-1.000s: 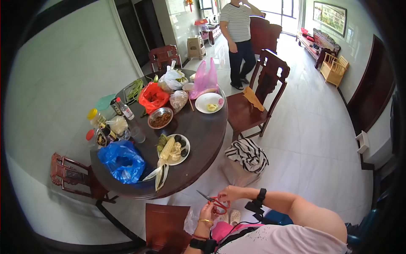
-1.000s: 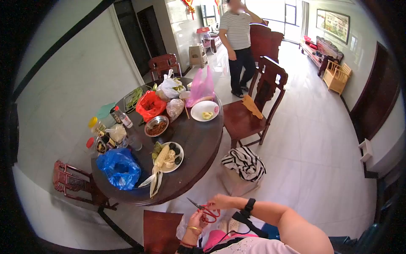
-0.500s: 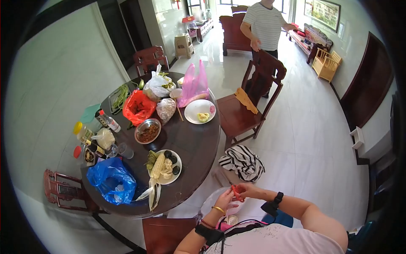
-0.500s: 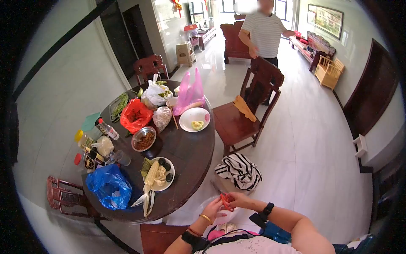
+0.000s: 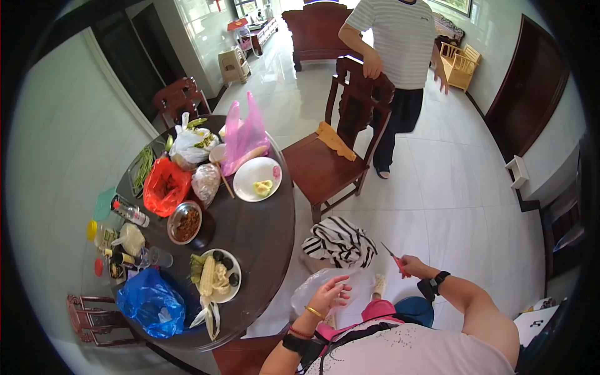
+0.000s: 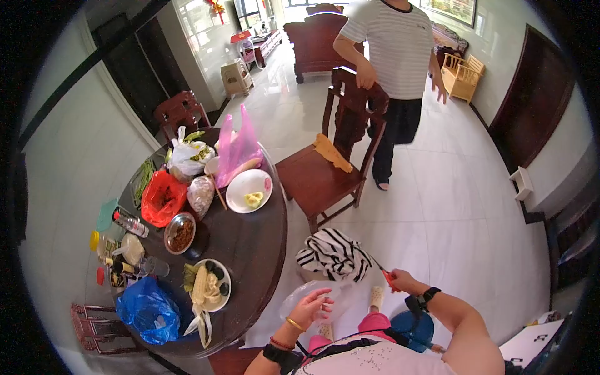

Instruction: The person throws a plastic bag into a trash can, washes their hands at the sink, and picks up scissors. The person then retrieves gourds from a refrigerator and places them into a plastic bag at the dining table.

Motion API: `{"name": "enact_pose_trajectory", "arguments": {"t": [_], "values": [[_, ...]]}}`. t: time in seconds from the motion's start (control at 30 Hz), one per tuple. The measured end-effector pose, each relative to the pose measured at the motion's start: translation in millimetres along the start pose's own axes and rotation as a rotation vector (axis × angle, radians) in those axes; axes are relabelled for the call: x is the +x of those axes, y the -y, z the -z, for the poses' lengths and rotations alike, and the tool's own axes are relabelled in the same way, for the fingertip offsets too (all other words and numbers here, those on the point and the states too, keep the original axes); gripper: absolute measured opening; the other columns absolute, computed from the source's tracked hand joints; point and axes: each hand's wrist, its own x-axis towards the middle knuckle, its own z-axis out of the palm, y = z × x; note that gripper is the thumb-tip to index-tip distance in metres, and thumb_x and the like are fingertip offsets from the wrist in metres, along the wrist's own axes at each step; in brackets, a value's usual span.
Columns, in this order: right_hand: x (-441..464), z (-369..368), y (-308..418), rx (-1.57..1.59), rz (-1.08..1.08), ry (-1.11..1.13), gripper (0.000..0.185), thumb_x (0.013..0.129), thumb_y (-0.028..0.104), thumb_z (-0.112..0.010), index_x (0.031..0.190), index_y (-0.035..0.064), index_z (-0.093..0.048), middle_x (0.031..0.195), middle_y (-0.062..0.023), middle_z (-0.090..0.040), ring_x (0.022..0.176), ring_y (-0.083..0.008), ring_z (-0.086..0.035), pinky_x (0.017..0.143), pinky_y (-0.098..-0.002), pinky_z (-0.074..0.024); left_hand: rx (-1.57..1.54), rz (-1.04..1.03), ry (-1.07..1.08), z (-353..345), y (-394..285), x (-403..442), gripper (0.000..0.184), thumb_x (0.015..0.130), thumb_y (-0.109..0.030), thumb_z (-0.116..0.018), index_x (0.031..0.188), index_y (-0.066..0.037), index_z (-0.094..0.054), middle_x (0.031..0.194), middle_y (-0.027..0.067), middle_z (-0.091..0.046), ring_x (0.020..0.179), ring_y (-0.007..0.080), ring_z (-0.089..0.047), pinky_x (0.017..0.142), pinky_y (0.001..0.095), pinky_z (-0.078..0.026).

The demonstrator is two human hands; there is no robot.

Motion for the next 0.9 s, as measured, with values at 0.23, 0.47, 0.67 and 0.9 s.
{"name": "enact_pose_trajectory", "arguments": {"t": [0.23,0.47,0.67,0.9], "values": [[39,116,-116,-0.294,-0.215,0.194,0.026,0.071,0.027,-0.064,0.066,0.0023,-0.057,0.055,-0.0042,-0.054,0.044,-0.0125,-0.052,0.042,-0.027,-0.0428,-0.091,-0.065,0.035,-41,-2,98,0.014,0.083,-0.017,-0.049,0.092,-0.007,-0.052,0.083,0.0021,-0.052,0.068,0.01,-0.051,0.059,0.0245,-0.044],[42,227,-168,-0.473,-0.377,0.324,0.021,0.069,0.023,-0.066,0.072,0.0028,-0.059,0.057,-0.0055,-0.054,0.047,-0.0142,-0.049,0.046,-0.0278,-0.0413,-0.096,-0.008,-0.046,-123,-31,187,0.011,0.083,-0.018,-0.05,0.088,-0.009,-0.053,0.077,0.0002,-0.051,0.061,0.0094,-0.049,0.058,0.0238,-0.043],[19,316,-310,0.13,-0.643,0.063,0.014,0.07,0.017,-0.06,0.069,0.0035,-0.061,0.055,-0.0056,-0.053,0.047,-0.0157,-0.049,0.047,-0.0284,-0.0407,0.022,0.083,-0.044,-170,-41,257,0.016,0.083,-0.019,-0.051,0.093,-0.007,-0.054,0.077,0.0001,-0.052,0.063,0.008,-0.05,0.059,0.0232,-0.044],[-36,349,-335,-0.216,-0.698,0.012,0.031,0.061,0.035,-0.071,0.066,0.0066,-0.061,0.061,-0.0071,-0.057,0.057,-0.018,-0.054,0.055,-0.034,-0.0431,0.133,0.205,0.057,-185,-21,291,0.018,0.084,-0.022,-0.049,0.095,-0.01,-0.053,0.076,-0.0022,-0.051,0.06,0.007,-0.048,0.055,0.0211,-0.043]]}}
